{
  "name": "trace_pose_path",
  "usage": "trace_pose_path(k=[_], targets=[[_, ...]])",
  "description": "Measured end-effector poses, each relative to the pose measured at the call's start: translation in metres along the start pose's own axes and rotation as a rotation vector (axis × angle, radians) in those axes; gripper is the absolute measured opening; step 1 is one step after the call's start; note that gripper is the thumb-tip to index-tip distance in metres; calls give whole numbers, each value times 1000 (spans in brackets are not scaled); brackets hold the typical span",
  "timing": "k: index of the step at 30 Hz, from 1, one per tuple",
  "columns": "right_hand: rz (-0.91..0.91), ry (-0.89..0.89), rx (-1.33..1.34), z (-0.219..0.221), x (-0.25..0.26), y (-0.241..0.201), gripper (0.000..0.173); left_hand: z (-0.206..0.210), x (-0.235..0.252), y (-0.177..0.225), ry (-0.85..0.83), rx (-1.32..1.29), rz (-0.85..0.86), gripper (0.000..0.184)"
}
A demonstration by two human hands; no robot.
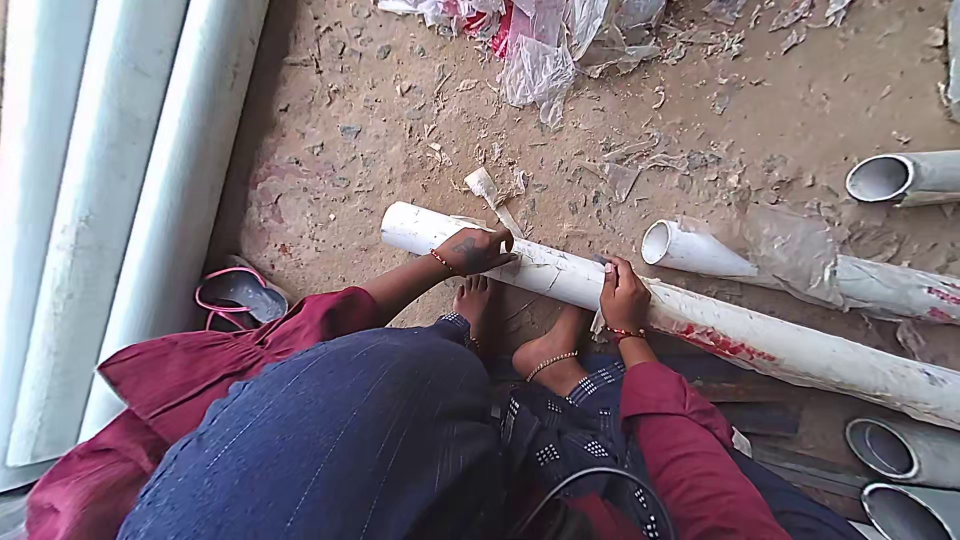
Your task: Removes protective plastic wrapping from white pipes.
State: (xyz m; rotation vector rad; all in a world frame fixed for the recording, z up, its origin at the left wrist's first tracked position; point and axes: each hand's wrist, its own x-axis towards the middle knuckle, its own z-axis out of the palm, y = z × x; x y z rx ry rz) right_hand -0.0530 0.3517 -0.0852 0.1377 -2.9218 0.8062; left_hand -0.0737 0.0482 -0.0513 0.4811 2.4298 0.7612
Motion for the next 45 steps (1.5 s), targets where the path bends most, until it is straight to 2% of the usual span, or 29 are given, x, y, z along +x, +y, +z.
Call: trace_pose_path(k=[2,3,7,15,20,23,25,27,29,30,32,34,37,41,43,45], targets=[[-3,1,0,1,0,2,30,5,8,2,153,-50,29,26],[-14,10,-4,2,-1,3,30,8,11,2,177,-36,67,24],[-16,14,6,2,0,3,30,10,18,0,133,25,153,17],[-3,-14,12,0,-1,1,30,15,22,4,176,80,151,11],[-6,-12,18,1,-3,3,29,18,24,1,97,141,229,14],[0,-12,40,-1,-5,3,29,7,14,5,-67,28,191,15],[15,-20,51,-2,-5,2,29,1,10,6,-115,-26,175,17],[14,-17,55,-1,-4,2,28,-3,7,7,-39,-74,151,17],[7,-20,74,0,-2,4,29,-5,6,7,104,-94,129,19],[6,-24,79,0,0,5,29,-5,7,6,122,-71,100,24],[12,-32,84,0,0,4,29,-1,10,6,65,33,49,39],[7,-24,86,1,0,5,30,8,13,11,-8,188,47,39],[0,-15,57,2,-3,5,30,15,15,19,-121,320,98,19],[-81,76,-14,9,-7,7,29,22,8,25,-265,382,270,19],[-117,113,-43,13,-9,10,29,29,2,22,-271,414,414,13],[-103,113,-43,14,-8,11,29,31,0,13,-203,427,546,12]])
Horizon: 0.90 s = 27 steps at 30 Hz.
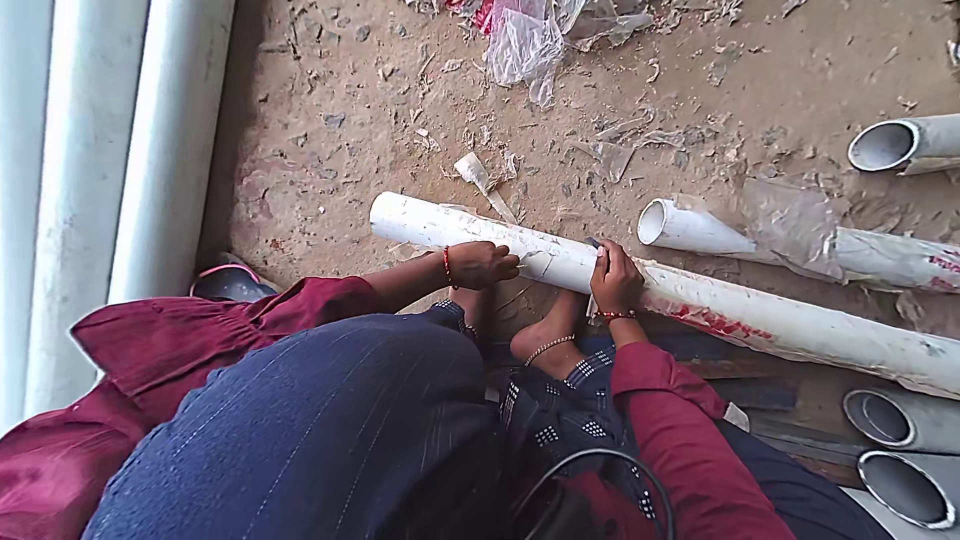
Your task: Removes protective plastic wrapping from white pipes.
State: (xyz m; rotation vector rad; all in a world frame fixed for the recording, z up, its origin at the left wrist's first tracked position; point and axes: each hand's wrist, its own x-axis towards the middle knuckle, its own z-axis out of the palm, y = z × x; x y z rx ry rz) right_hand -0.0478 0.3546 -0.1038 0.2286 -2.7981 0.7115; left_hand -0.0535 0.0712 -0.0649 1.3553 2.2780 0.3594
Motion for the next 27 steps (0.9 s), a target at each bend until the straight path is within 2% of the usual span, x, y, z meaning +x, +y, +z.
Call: trace_pose_path(k=[3,6,9,11,14,17,19,20,23,25,27], targets=[[44,-46,52,-4,6,-2,30,7,-7,-6,204,125,40,7],[90,-92,82,-6,11,-2,30,3,-8,-2,379,244,-82,26],[91,-104,82,-8,12,-2,31,-10,-4,-6,516,313,-212,25],[100,-115,96,-9,12,-3,30,-22,3,-11,513,222,-326,37],[165,-132,156,-11,14,-4,30,-22,14,-12,392,31,-326,49],[307,-182,305,-16,21,-1,29,-1,23,4,263,-24,-328,34],[442,-174,541,-21,27,2,28,10,25,13,284,-27,-365,20],[519,-150,697,-24,32,3,27,10,24,15,296,-49,-384,13],[789,24,1041,-35,47,12,21,7,18,14,297,-96,-398,15],[844,188,1016,-46,54,27,20,7,17,13,289,-107,-388,14],[805,241,785,-57,57,45,23,8,18,12,324,-106,-394,10]])
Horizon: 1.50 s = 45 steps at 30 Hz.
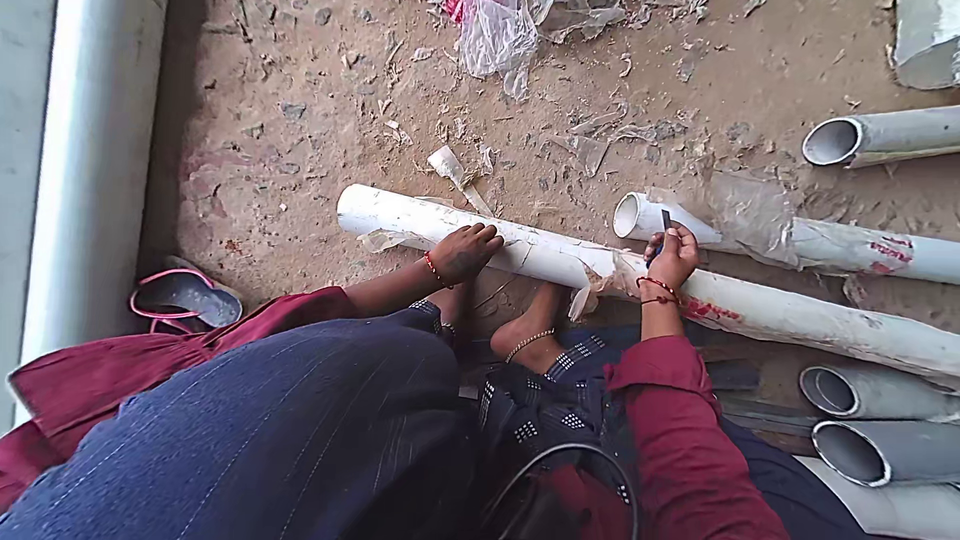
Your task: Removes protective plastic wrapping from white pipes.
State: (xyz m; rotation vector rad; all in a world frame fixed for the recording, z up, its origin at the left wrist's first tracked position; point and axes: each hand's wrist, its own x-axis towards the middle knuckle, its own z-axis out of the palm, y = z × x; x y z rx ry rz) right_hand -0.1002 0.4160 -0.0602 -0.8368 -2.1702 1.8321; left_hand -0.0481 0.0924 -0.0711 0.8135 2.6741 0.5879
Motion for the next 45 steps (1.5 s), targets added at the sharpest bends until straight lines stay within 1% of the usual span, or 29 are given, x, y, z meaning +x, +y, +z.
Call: trace_pose_path(k=[2,4,5,7,9,11,14,17,18,19,21,22,23,24,27,29,31,34,38,40,43,45], targets=[[-83,-4,-239,-14,7,9,28,-5,7,1,-16,-43,-67,17],[-165,-51,-429,-20,9,21,31,-15,20,5,-99,-137,-164,33],[-207,-64,-501,-19,9,24,31,-17,25,4,-103,-172,-184,35],[-241,-62,-572,-15,5,24,31,-13,29,3,-32,-256,-202,27],[-254,-42,-587,-13,1,24,31,-9,31,7,45,-353,-237,20],[-285,-33,-582,-13,2,26,30,-6,32,9,85,-408,-281,17],[-300,-43,-583,-15,1,28,31,-1,33,8,140,-404,-281,17],[-336,-64,-555,-17,6,34,31,0,35,7,119,-363,-260,17],[-334,-65,-558,-17,6,34,31,1,34,7,94,-340,-222,17],[-323,-69,-566,-16,4,32,32,4,31,8,79,-309,-145,15],[-333,-73,-564,-15,5,30,32,14,24,11,77,-234,95,6],[-342,-77,-560,-15,6,29,32,18,21,12,74,-201,178,3],[-346,-82,-554,-15,7,29,32,18,18,13,73,-179,206,1],[-349,-84,-547,-14,8,29,32,15,17,13,99,-188,179,5],[-340,-92,-549,-14,6,29,32,-6,21,8,223,-297,-58,16],[-335,-96,-569,-15,5,29,32,-11,27,-2,239,-307,-121,20],[-340,-93,-581,-14,5,28,32,-7,29,-5,201,-299,-137,18],[-339,-89,-593,-15,3,29,32,-2,31,0,146,-302,-165,17],[-372,-74,-588,-15,3,32,31,-5,36,3,104,-257,-176,16],[-374,-78,-592,-15,3,31,31,-6,39,1,64,-189,-163,16],[-360,-80,-597,-15,2,32,31,-10,42,0,-56,-157,-161,15],[-356,-85,-595,-17,3,32,32,-8,41,-2,-72,-130,-94,13]])
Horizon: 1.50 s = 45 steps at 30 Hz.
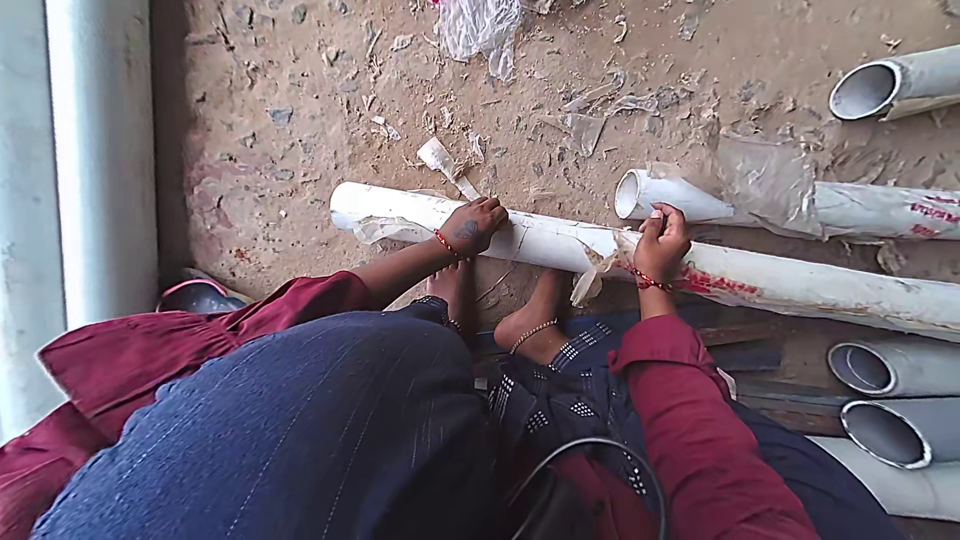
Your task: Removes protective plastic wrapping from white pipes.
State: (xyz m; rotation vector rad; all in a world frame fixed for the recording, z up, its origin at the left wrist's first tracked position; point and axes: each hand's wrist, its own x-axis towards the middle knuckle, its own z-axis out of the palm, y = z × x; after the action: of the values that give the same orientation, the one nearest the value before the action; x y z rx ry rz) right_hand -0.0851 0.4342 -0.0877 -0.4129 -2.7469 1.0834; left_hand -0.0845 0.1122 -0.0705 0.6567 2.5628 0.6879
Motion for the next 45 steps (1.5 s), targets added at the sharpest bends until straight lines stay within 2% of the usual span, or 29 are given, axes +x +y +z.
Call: trace_pose_path(k=[4,7,9,11,18,22,25,28,30,31,33,37,39,42,45], targets=[[-32,27,27,3,3,8,32,11,-8,-10,67,22,168,11],[-20,9,23,1,1,3,31,6,-13,-3,122,-75,88,13],[-14,-3,16,0,0,2,31,3,-15,2,135,-169,-14,22],[-19,3,14,0,0,2,31,4,-13,1,149,-196,-42,27],[-63,42,15,5,2,6,31,3,0,9,132,-177,-120,18],[-72,42,8,5,2,6,31,3,7,10,98,-104,-132,19],[-76,28,5,4,1,6,31,4,8,4,32,-53,31,14],[-74,14,59,4,8,11,32,17,-2,4,-94,-46,383,5],[-61,-19,117,3,15,10,32,28,-14,14,-240,-32,472,6],[-59,-34,143,4,18,9,32,30,-19,12,-224,-38,479,5],[-56,-47,147,5,16,9,31,20,-23,2,-23,-109,400,7],[-75,-21,92,2,9,8,32,-15,-21,-9,364,-227,69,18],[-76,-12,88,3,9,8,32,-16,-27,-20,411,-217,-32,30],[-69,-4,114,4,10,7,31,-9,-42,-30,339,-221,-169,27],[-40,12,127,4,11,4,30,0,-52,-31,373,-193,-168,23]])
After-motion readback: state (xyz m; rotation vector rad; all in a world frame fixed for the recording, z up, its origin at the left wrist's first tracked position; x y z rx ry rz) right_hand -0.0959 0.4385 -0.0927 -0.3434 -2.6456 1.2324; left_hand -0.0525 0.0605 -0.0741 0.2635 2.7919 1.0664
